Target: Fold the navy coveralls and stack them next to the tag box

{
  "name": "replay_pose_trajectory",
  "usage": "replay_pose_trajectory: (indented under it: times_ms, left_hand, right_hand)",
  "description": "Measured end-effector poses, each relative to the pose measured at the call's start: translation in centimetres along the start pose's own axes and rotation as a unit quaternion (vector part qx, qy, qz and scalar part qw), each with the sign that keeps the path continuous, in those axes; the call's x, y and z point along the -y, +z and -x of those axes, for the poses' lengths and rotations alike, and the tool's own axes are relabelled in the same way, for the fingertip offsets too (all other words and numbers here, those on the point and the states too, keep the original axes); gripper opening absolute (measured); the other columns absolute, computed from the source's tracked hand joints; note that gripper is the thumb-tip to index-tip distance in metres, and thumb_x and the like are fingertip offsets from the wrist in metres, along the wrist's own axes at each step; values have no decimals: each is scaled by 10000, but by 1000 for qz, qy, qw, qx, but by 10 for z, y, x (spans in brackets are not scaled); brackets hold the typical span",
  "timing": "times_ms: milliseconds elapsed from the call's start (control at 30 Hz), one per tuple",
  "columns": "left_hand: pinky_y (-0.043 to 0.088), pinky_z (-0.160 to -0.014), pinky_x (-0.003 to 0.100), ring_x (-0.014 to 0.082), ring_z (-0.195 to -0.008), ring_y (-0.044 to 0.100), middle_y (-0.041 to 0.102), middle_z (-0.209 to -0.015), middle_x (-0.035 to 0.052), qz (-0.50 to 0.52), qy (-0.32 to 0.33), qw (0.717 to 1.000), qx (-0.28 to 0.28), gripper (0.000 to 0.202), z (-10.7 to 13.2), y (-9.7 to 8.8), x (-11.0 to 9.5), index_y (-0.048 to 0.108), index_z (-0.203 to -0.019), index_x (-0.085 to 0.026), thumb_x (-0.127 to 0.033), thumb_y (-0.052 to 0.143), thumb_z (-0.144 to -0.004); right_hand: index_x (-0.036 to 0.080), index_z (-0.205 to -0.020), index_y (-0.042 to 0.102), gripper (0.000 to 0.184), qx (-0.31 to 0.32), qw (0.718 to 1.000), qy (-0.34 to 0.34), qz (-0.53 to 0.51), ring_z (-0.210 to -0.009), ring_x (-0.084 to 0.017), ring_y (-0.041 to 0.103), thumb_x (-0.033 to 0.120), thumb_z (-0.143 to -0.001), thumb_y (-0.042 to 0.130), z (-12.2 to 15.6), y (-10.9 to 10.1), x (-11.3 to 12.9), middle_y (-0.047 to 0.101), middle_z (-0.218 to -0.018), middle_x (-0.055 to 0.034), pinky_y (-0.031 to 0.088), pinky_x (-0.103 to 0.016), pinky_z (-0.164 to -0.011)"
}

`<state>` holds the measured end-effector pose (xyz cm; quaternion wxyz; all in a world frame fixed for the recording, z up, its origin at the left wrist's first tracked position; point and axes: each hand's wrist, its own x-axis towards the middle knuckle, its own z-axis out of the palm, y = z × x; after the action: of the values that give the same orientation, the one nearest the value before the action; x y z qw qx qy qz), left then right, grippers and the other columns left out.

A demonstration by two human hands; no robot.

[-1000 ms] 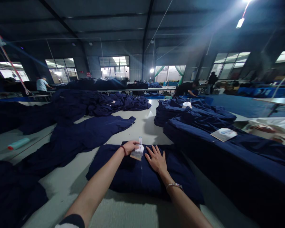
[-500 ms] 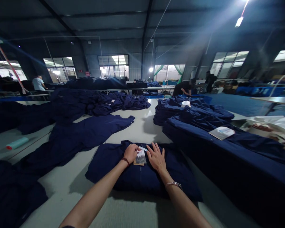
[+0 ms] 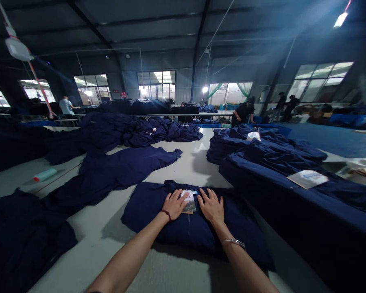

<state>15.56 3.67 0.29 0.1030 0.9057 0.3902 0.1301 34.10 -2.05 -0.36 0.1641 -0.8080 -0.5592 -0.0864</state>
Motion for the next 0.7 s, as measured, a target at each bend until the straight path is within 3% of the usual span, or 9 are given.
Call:
replay_pose_trajectory:
  times_ms: [100, 233, 333, 400, 467, 567, 700]
  left_hand:
    - [263, -1094, 403, 202, -1361, 282, 338, -1487, 34, 20, 0, 1000, -22, 457, -3, -5, 3, 342, -1423, -315, -374, 336, -970]
    - [307, -1065, 346, 187, -1286, 395, 475, -1385, 51, -2, -33, 997, -76, 352, 1, -25, 21, 552, -1257, -245, -251, 393, -943]
    - [187, -1120, 452, 217, -1328, 349, 508, -1371, 27, -45, -31, 997, -50, 354, 8, -38, 43, 552, -1260, -292, -253, 392, -947]
    - [110, -1118, 541, 251, -1364, 289, 469, -1412, 10, -70, -33, 997, -31, 379, 12, -42, 57, 499, -1316, -341, -339, 377, -956]
    - [60, -1101, 597, 275, -1385, 239, 418, -1451, 1, -89, -40, 995, -13, 419, 15, -41, 67, 445, -1359, -367, -424, 340, -958]
    - [2, -1080, 639, 297, -1407, 165, 358, -1486, -6, -102, -59, 993, 4, 483, 18, -36, 73, 390, -1397, -376, -517, 287, -946]
    - [10, -1060, 674, 311, -1418, 103, 292, -1515, -17, -81, -90, 993, 17, 546, 16, -29, 75, 323, -1427, -386, -589, 249, -926]
  right_hand:
    - [309, -1420, 355, 525, 34, 999, 0, 3, -1390, -228, 209, 468, -940, 212, -3, 2, -1, 323, -1500, -51, 120, -541, -1104]
    - [284, -1400, 387, 507, 30, 999, 2, -41, -1381, -205, 236, 411, -942, 213, -5, -4, -4, 319, -1501, -39, 198, -505, -1097]
    - [219, -1306, 506, 460, -23, 999, -5, -41, -1315, -231, 336, 353, -919, 296, -3, -15, -7, 411, -1430, -95, 236, -468, -1084]
    - [211, -1210, 583, 417, -53, 998, -17, -14, -1261, -251, 388, 352, -915, 324, 0, -22, -11, 486, -1351, -114, 179, -486, -1103]
    - [253, -1182, 605, 417, -42, 999, -16, 18, -1262, -265, 384, 382, -931, 298, 4, -26, -18, 513, -1327, -96, 91, -553, -1106]
    - [398, -1334, 455, 451, 43, 997, 29, 54, -1355, -311, 266, 461, -939, 246, 10, -24, -31, 393, -1458, -26, 28, -675, -1046]
    - [488, -1426, 178, 521, 112, 988, 91, 48, -1400, -355, 152, 576, -913, 204, 12, -14, -45, 181, -1558, -4, 63, -699, -1022]
